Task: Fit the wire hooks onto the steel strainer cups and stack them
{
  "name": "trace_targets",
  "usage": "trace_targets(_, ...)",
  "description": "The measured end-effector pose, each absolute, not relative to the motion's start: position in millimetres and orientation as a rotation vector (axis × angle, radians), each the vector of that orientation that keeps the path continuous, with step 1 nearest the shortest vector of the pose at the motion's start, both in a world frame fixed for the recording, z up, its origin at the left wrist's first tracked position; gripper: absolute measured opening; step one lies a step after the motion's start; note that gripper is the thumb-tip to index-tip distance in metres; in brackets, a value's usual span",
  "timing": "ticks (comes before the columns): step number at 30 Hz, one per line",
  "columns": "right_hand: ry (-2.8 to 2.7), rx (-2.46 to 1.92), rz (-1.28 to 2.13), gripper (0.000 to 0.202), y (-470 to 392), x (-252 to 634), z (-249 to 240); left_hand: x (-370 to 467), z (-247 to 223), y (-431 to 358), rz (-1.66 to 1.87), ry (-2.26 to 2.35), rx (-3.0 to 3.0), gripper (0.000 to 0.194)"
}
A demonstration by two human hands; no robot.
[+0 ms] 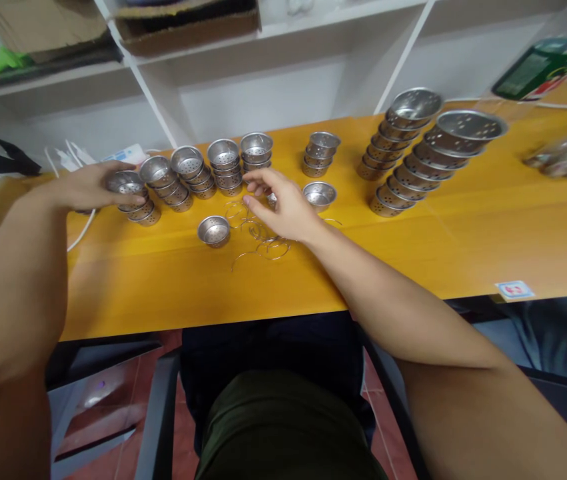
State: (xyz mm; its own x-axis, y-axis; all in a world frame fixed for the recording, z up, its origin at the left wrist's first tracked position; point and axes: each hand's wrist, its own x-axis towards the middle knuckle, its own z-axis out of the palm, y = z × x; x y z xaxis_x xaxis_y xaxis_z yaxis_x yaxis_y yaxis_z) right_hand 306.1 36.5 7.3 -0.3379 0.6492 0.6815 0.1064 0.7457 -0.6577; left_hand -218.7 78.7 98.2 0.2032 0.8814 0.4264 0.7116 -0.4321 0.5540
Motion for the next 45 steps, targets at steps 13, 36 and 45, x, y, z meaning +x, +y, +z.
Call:
trace_targets(13,-1.851,-0.610,0.642,0.040,38.3,305.1,3.0,-196.6,94.7,24.1,1.005,1.979,1.723,0.130)
trace_targets(36,-1.892,-0.697,0.712,0.042,30.1,307.3,12.9,-190.4,97.0,28.0,0.943,1.904,1.915,0.145)
trace_targets(45,-1.899,-0.684,0.717,0.041,28.5,307.9,14.4,-171.6,100.8,0.3,0.936,2.007,1.896,0.185)
